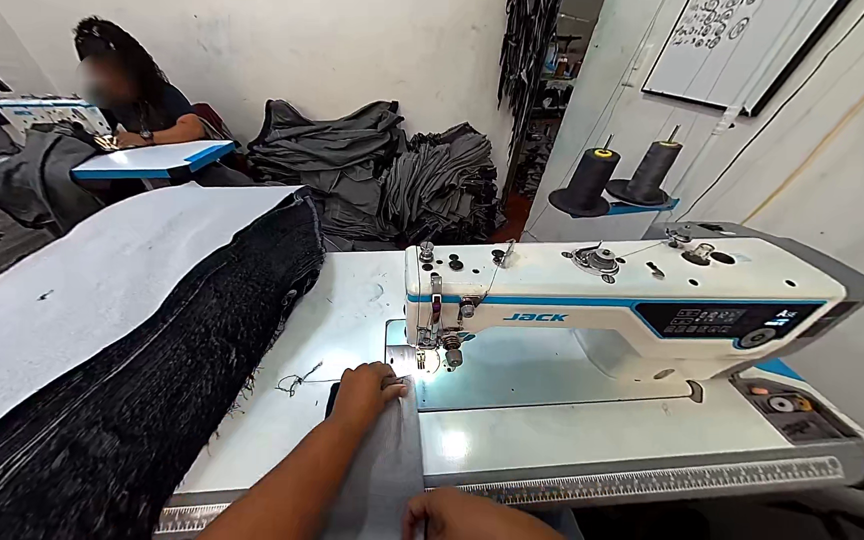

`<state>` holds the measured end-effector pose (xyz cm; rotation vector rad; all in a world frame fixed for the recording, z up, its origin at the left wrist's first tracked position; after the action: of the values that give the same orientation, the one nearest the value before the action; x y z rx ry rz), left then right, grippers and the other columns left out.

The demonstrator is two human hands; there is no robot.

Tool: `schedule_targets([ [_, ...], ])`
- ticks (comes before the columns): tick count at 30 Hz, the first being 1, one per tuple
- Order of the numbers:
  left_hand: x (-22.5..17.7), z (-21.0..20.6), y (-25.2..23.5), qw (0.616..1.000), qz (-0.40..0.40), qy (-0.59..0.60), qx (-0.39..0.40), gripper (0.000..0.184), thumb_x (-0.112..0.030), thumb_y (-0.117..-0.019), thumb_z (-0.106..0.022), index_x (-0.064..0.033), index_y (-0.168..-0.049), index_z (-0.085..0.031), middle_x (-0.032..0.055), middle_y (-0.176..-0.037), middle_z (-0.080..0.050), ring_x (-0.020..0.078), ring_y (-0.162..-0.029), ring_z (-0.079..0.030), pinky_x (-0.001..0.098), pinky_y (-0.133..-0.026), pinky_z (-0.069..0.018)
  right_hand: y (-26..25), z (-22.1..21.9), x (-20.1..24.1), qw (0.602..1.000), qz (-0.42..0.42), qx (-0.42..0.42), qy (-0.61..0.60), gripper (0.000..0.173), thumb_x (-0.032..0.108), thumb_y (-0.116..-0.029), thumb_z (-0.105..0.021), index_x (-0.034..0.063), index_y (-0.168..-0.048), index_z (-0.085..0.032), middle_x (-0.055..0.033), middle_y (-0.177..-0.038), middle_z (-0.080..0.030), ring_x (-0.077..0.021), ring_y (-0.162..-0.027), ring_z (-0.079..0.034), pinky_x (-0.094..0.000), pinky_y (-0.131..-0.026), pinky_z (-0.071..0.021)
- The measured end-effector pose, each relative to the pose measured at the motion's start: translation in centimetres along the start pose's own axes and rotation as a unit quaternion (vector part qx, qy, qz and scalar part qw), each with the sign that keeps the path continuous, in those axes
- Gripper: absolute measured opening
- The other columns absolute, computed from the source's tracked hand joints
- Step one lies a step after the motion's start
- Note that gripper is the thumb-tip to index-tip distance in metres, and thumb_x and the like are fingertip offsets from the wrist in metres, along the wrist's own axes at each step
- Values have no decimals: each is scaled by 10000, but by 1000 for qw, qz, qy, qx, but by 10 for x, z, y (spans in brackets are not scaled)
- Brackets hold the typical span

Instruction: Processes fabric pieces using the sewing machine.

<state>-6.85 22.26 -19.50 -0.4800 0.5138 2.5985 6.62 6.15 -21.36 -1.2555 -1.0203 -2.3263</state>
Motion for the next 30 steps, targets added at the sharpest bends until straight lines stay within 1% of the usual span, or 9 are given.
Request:
schedule_targets([
  [2,-7,-4,-7,1000,-4,29,-4,416,-403,-998,-668,-38,-1193,-713,144,-1229,-688,298,-1214,-604,534,-1107,-354,3,23,6,980,-21,-146,133,369,326,-1005,-634,-28,-1075,-715,-240,-973,-713,-403,-945,-689,-607,-858,-510],
  [3,-8,-5,-12,999,-17,33,-12,411,-408,-995,-671,-45,-1181,-720,135,-1219,-695,290,-1206,-605,526,-1103,-351,-2,35,3,956,-27,-229,183,408,382,-991,-641,3,-1118,-720,-217,-1079,-709,-402,-1057,-670,-607,-920,-494],
  [4,-7,-7,-18,998,-36,35,-25,408,-406,-1000,-660,-43,-1174,-726,134,-1201,-702,291,-1192,-609,518,-1097,-357,-10,46,-2,934,-31,-279,220,493,451,-967,-657,48,-1248,-698,-173,-1262,-673,-388,-1218,-597,-609,-1019,-432],
  [5,-5,-9,-23,997,-54,32,-39,401,-396,-1017,-631,-39,-1172,-728,139,-1183,-705,297,-1177,-612,512,-1085,-364,-18,54,-10,923,-48,-295,244,640,554,-941,-646,111,-1402,-622,-103,-1472,-575,-362,-1405,-466,-629,-1136,-312],
  [7,-1,-8,-33,996,-72,22,-46,394,-373,-1051,-563,-43,-1203,-716,141,-1213,-697,308,-1197,-606,521,-1084,-366,-30,67,-19,924,-79,-277,252,840,691,-911,-583,176,-1562,-451,-15,-1661,-352,-345,-1574,-181,-695,-1210,-49],
  [9,1,-3,-43,996,-77,12,-45,391,-357,-1063,-531,-46,-1227,-703,136,-1252,-690,308,-1226,-599,527,-1096,-363,-37,75,-20,925,-87,-271,252,871,719,-908,-559,180,-1578,-422,3,-1678,-316,-356,-1583,-132,-724,-1192,2],
  [19,2,-1,-47,992,-114,2,-57,384,-334,-1051,-553,-23,-1197,-724,161,-1165,-710,326,-1172,-617,518,-1066,-376,-41,71,-23,911,-47,-322,253,808,674,-884,-625,126,-1475,-569,-30,-1565,-504,-394,-1522,-309,-758,-1164,-98],
  [25,4,-2,-50,986,-135,-17,-97,366,-346,-1024,-595,-27,-1100,-757,156,-1105,-704,334,-1123,-614,529,-1033,-376,-42,70,-22,911,-43,-327,246,780,657,-893,-628,124,-1461,-585,-31,-1547,-525,-403,-1515,-319,-758,-1164,-99],
  [30,4,5,-66,982,-119,-49,-135,337,-277,-1010,-587,-1,-1139,-732,169,-1228,-683,358,-1216,-589,570,-1060,-359,-44,69,-24,912,-33,-333,239,696,616,-938,-593,149,-1454,-596,-8,-1547,-527,-385,-1515,-328,-755,-1165,-99],
])
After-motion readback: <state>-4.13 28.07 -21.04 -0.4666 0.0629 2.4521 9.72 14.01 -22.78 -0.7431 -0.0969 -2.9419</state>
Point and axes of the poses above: each hand's wrist, its own y-axis away from the middle knuckle, its own z-axis out of the back of the hand, x = y × z, the point moved 1 cm from there along -y, towards the middle knuckle
